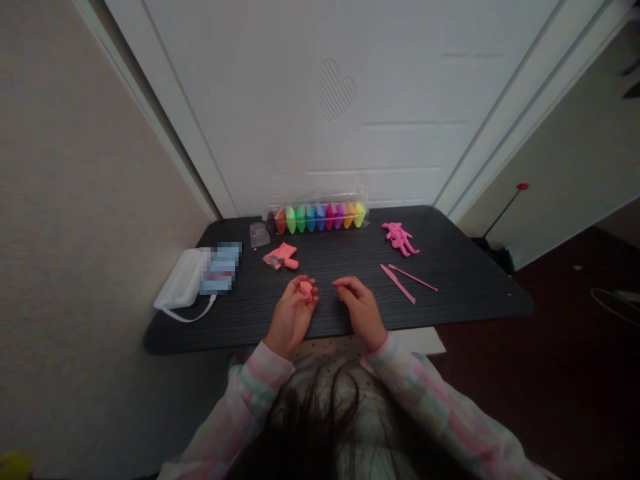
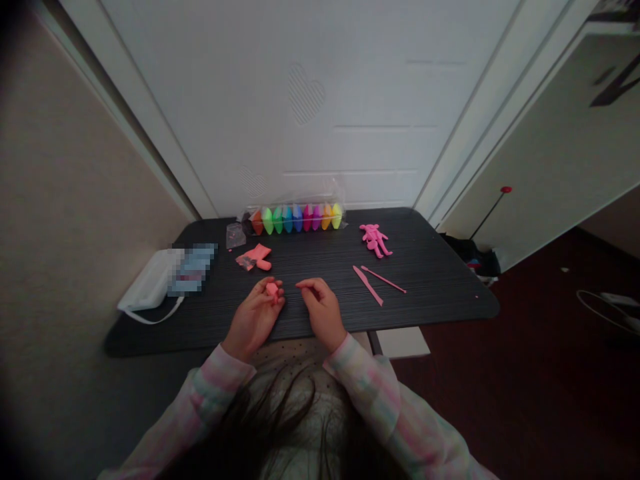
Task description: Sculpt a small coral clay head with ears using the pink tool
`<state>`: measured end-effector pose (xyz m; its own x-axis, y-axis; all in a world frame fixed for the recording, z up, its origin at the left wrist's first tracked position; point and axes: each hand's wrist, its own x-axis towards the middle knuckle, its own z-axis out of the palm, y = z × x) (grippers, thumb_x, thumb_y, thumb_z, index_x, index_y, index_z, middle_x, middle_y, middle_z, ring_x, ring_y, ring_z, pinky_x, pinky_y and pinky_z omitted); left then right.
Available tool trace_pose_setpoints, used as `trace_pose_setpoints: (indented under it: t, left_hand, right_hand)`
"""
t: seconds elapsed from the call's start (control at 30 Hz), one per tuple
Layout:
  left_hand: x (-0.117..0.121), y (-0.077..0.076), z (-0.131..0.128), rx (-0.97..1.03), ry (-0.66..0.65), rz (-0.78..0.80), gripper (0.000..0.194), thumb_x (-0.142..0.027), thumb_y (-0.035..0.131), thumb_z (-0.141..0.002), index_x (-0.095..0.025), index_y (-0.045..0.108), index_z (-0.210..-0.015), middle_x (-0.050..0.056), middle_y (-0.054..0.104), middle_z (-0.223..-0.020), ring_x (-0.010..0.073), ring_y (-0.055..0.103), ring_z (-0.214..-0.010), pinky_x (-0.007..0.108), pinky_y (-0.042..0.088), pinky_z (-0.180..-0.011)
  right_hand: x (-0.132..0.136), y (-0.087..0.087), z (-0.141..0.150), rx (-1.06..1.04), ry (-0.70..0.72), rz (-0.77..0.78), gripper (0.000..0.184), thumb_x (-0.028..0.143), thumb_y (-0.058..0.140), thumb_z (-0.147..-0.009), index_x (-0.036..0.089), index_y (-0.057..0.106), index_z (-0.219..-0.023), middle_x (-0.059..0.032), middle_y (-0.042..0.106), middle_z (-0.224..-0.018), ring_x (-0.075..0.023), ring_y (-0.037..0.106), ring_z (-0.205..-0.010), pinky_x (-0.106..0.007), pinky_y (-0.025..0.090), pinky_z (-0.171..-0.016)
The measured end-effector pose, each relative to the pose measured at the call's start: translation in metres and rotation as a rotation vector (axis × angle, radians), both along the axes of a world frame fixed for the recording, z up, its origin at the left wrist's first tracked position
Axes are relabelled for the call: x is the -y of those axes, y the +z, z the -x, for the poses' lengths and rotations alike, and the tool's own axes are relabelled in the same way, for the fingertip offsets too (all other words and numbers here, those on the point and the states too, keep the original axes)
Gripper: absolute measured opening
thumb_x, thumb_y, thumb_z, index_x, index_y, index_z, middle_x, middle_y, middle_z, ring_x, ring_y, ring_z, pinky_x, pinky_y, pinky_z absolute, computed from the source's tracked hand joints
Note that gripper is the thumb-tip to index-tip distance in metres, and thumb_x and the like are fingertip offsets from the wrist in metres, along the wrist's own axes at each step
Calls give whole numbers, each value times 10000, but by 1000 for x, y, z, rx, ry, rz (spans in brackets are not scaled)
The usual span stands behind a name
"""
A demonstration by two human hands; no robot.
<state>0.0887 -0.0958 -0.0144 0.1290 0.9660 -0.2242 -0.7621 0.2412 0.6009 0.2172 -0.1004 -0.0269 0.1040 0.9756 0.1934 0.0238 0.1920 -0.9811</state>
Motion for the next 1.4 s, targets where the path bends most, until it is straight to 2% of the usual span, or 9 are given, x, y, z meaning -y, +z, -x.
trace_pose_setpoints:
  t: [0.07, 0.17, 0.33, 0.57, 0.73, 0.97, 1.07, 1.27, 1.4]
  left_hand:
    - [1, 0, -1, -55, 6, 22, 289, 20, 494, -652, -159, 533, -876, 43, 577, -881, 100, 565, -733, 191, 440, -626]
    - [2, 1, -1, -97, -8, 39, 265, -45, 519, -698, -136, 529, -947, 77, 575, -925, 76, 551, -659, 174, 437, -577]
    - [1, 0, -1, -53, -27, 8, 249, -76, 557, -689, -123, 545, -932, 46, 569, -783, 40, 464, -526, 142, 347, -426]
    - [1, -2, -1, -1, -13, 0, 86, -159, 525, -743, -93, 551, -791, -7, 476, -622, 7, 337, -419, 118, 276, -368]
    - [3, 3, 2, 70, -47, 63, 267, -308, 423, -808, -106, 527, -666, -64, 303, -453, 15, 247, -340, 126, 194, -318]
    - [6, 6, 7, 116, -127, -13, 515, -465, 334, -796, -155, 314, -384, -56, 196, -360, 49, 226, -309, 169, 187, -315]
    - [7, 7, 8, 103, -157, -28, 491, -447, 382, -773, -163, 290, -383, -49, 229, -362, 58, 271, -324, 179, 214, -327]
    - [7, 7, 4, -41, -141, 0, 313, -242, 517, -723, -159, 338, -481, -65, 334, -405, 39, 310, -338, 153, 237, -333]
    - [7, 6, 2, -145, -133, -18, 127, -220, 536, -725, -160, 461, -641, -86, 340, -416, 29, 299, -327, 139, 238, -321]
  right_hand:
    - [0, 0, 0, 2, 3, 0, 121, 198, 461, -727, 209, 580, -742, 16, 510, -676, -133, 480, -695, -258, 357, -640]
    - [1, 1, -1, -1, 1, -1, 122, 196, 461, -724, 209, 581, -737, 16, 511, -677, -132, 478, -694, -257, 357, -639]
    - [0, 2, 0, 15, -6, 4, 130, 202, 461, -723, 212, 590, -736, 17, 523, -674, -134, 483, -686, -260, 359, -637]
    - [0, 1, 0, -7, -1, 15, 125, 196, 463, -723, 213, 586, -739, 13, 525, -703, -131, 482, -697, -255, 357, -637]
    - [1, 1, 0, -14, 3, 10, 123, 196, 460, -729, 212, 582, -745, 14, 522, -712, -128, 479, -700, -253, 351, -636]
    - [0, 1, 0, -9, 4, 12, 117, 197, 462, -732, 210, 577, -745, 15, 511, -696, -130, 479, -706, -256, 352, -644]
    - [0, 0, 0, -13, 9, 11, 120, 193, 458, -734, 209, 576, -745, 16, 506, -693, -129, 477, -706, -257, 350, -647]
    - [0, 1, 0, -8, 4, 25, 117, 192, 463, -726, 200, 578, -738, 17, 504, -686, -125, 474, -695, -252, 346, -642]
    - [0, 1, 0, -13, 6, 23, 118, 190, 460, -727, 202, 578, -740, 16, 511, -698, -124, 476, -700, -249, 347, -642]
